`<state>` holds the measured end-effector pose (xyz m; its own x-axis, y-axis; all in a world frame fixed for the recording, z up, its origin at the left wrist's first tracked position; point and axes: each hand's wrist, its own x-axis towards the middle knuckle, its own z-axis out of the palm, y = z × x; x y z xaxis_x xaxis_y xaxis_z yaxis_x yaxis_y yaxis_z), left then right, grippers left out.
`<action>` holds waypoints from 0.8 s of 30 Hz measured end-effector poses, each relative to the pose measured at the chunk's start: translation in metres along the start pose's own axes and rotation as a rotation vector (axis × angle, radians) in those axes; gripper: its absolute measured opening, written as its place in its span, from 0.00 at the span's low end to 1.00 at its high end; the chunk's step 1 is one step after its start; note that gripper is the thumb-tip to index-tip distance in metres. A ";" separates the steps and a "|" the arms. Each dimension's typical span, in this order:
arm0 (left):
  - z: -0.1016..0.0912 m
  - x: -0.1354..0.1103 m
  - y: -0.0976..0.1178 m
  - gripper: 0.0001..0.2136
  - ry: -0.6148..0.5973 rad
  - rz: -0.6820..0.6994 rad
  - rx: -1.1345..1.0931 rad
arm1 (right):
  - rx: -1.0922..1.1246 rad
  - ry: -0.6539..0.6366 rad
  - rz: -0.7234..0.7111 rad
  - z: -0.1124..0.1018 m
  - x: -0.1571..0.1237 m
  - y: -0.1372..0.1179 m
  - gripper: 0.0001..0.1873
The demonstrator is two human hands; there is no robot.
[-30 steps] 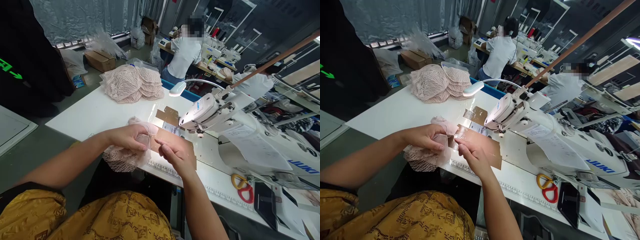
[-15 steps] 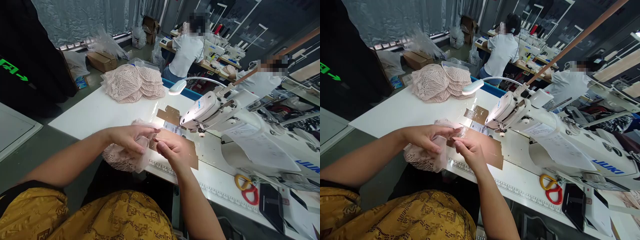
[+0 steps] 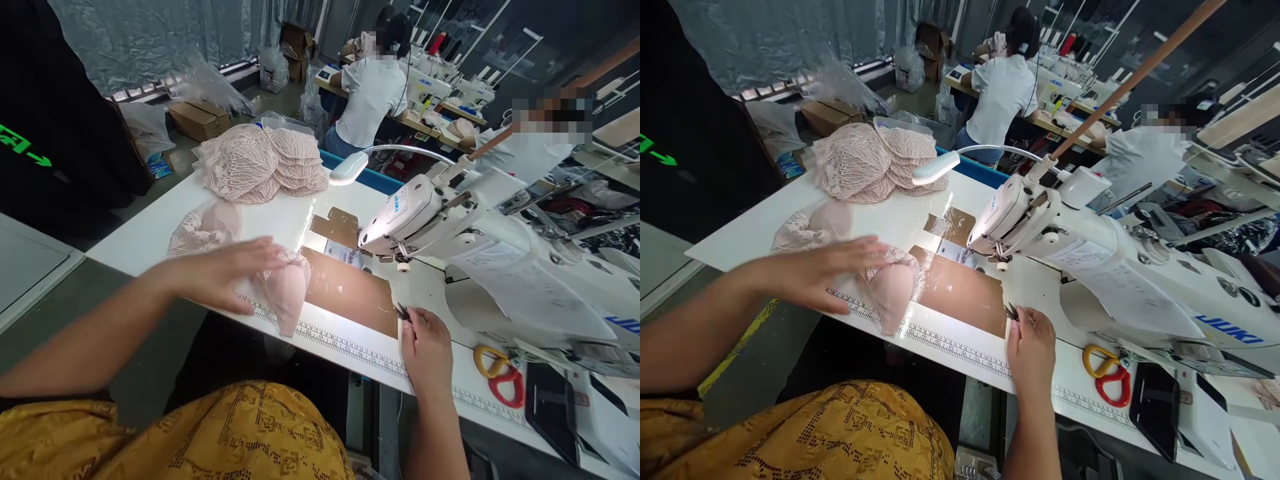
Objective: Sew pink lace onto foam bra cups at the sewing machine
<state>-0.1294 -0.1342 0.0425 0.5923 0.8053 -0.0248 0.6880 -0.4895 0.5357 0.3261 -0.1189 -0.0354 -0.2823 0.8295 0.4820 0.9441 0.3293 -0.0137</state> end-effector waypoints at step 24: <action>0.104 0.025 0.094 0.18 0.611 0.185 -0.002 | 1.840 -0.393 0.712 -0.022 0.019 -0.167 0.16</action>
<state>-0.0060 -0.1946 0.0045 0.3545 0.7535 0.5536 0.5960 -0.6383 0.4871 0.1669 -0.1684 -0.0044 -0.2632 0.9457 -0.1908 -0.3136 -0.2709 -0.9101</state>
